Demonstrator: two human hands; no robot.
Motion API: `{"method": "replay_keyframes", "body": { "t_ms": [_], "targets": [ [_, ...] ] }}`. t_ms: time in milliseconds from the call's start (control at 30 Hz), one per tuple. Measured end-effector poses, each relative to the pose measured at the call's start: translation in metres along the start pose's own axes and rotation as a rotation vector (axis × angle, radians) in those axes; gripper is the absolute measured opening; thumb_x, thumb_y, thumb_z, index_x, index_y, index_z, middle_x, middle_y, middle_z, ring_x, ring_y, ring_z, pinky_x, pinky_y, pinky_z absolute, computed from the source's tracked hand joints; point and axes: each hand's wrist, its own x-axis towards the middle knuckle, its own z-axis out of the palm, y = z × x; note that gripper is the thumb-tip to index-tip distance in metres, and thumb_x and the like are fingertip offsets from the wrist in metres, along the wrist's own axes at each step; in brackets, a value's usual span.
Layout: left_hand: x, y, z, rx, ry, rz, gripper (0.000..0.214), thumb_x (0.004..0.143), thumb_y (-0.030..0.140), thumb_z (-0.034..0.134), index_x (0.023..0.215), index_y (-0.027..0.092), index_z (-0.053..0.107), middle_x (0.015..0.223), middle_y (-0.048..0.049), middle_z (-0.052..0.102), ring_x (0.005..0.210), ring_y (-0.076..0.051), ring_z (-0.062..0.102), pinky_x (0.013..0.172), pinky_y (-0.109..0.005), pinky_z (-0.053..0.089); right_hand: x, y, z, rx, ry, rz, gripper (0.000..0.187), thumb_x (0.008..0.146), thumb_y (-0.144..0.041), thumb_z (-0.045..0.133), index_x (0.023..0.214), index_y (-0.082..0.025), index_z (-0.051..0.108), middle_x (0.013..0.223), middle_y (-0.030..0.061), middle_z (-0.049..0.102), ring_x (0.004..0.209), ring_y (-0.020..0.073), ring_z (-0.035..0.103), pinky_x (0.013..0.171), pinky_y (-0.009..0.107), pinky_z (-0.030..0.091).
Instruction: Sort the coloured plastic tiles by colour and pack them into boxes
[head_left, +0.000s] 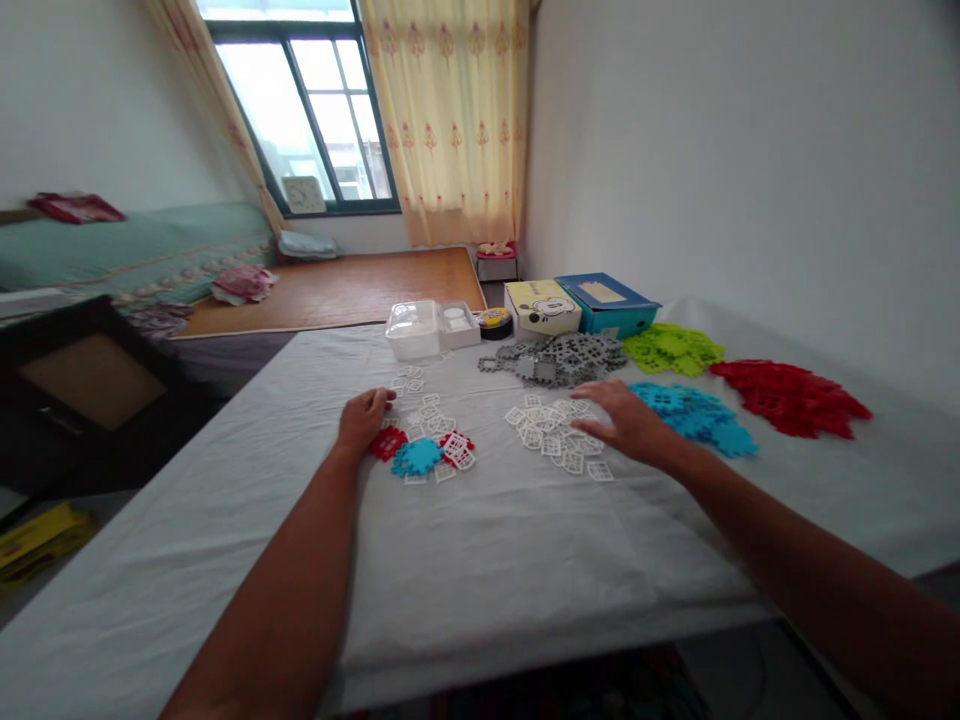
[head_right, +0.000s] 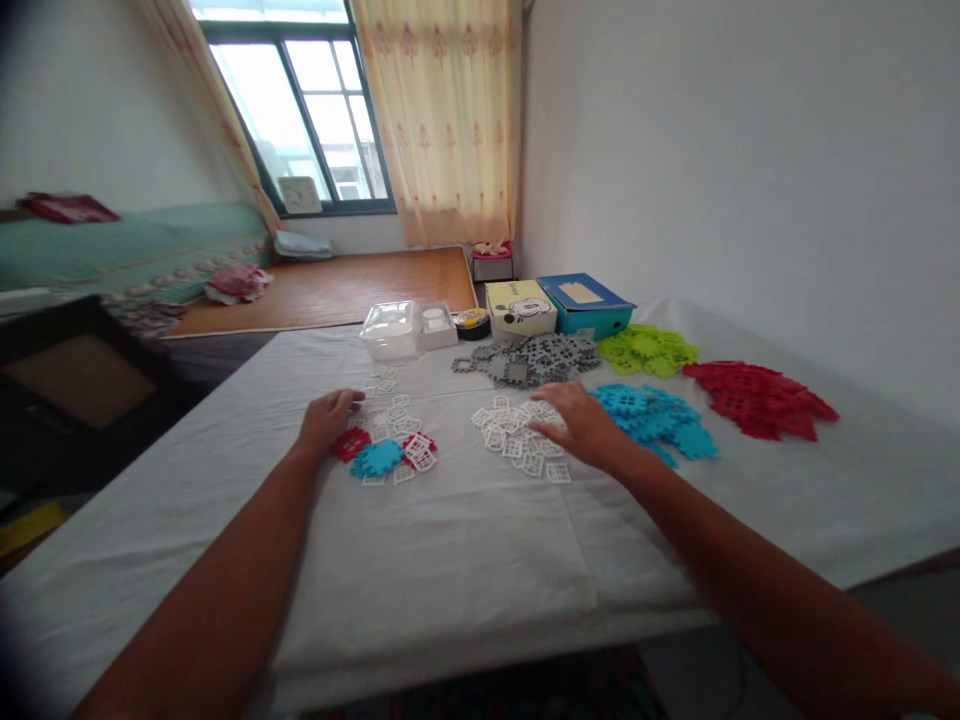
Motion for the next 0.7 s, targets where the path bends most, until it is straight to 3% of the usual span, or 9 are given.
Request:
{"method": "replay_keyframes", "body": {
  "t_ms": [133, 200, 400, 500, 567, 633, 700],
  "targets": [
    [-0.001, -0.003, 0.003, -0.021, 0.001, 0.016, 0.045, 0.083, 0.046, 0.037, 0.089, 0.017, 0.072, 0.084, -0.0064, 0.074, 0.073, -0.019, 0.067, 0.071, -0.028, 0.049, 0.044, -0.091, 0.039, 0.18, -0.245, -0.339, 0.047, 0.083, -0.04, 0.065, 0.125, -0.019, 0.058, 0.126, 0.0119, 0.061, 0.115, 0.0255, 0.052, 0.096, 0.043, 0.044],
    [-0.001, -0.005, 0.004, -0.028, 0.008, 0.02, 0.046, 0.084, 0.046, 0.037, 0.088, 0.017, 0.072, 0.082, -0.0067, 0.074, 0.073, -0.019, 0.067, 0.07, -0.028, 0.049, 0.064, -0.124, 0.057, 0.197, -0.309, -0.427, 0.05, 0.084, -0.04, 0.065, 0.128, -0.02, 0.055, 0.13, 0.0116, 0.058, 0.117, 0.0254, 0.05, 0.095, 0.042, 0.043],
    [0.0, -0.008, 0.005, -0.046, 0.003, 0.054, 0.046, 0.086, 0.046, 0.037, 0.088, 0.016, 0.072, 0.084, -0.0076, 0.074, 0.074, -0.019, 0.067, 0.069, -0.028, 0.048, 0.108, -0.174, 0.091, 0.018, -0.386, -0.337, 0.053, 0.082, -0.051, 0.064, 0.124, -0.02, 0.056, 0.114, 0.0142, 0.065, 0.111, 0.0324, 0.051, 0.088, 0.05, 0.04],
    [0.0, -0.008, 0.005, -0.044, 0.0, 0.049, 0.046, 0.086, 0.046, 0.037, 0.088, 0.016, 0.073, 0.082, -0.0072, 0.074, 0.073, -0.019, 0.067, 0.069, -0.028, 0.048, 0.109, -0.178, 0.085, 0.036, -0.367, -0.322, 0.052, 0.081, -0.044, 0.064, 0.128, -0.024, 0.053, 0.122, 0.0122, 0.061, 0.113, 0.0315, 0.049, 0.089, 0.049, 0.04],
    [0.001, -0.008, 0.006, -0.046, -0.001, 0.038, 0.047, 0.086, 0.047, 0.037, 0.088, 0.017, 0.073, 0.082, -0.0069, 0.074, 0.074, -0.019, 0.067, 0.069, -0.028, 0.048, 0.102, -0.166, 0.072, 0.072, -0.298, -0.307, 0.056, 0.082, -0.036, 0.061, 0.135, -0.025, 0.047, 0.133, 0.011, 0.055, 0.118, 0.0297, 0.046, 0.09, 0.046, 0.041],
    [0.001, -0.009, 0.006, -0.049, 0.001, 0.024, 0.047, 0.085, 0.048, 0.037, 0.088, 0.017, 0.072, 0.083, -0.0069, 0.074, 0.075, -0.019, 0.067, 0.068, -0.028, 0.048, 0.089, -0.14, 0.055, 0.065, -0.219, -0.26, 0.059, 0.082, -0.031, 0.058, 0.139, -0.024, 0.043, 0.138, 0.0106, 0.051, 0.12, 0.0285, 0.045, 0.091, 0.045, 0.042],
    [0.001, -0.01, 0.006, -0.053, 0.001, 0.017, 0.047, 0.085, 0.048, 0.037, 0.088, 0.017, 0.072, 0.083, -0.0069, 0.074, 0.075, -0.019, 0.067, 0.068, -0.028, 0.048, 0.069, -0.098, 0.035, 0.006, -0.158, -0.172, 0.058, 0.082, -0.03, 0.056, 0.139, -0.023, 0.044, 0.137, 0.0103, 0.052, 0.12, 0.0287, 0.047, 0.09, 0.044, 0.043]
  ]
}}
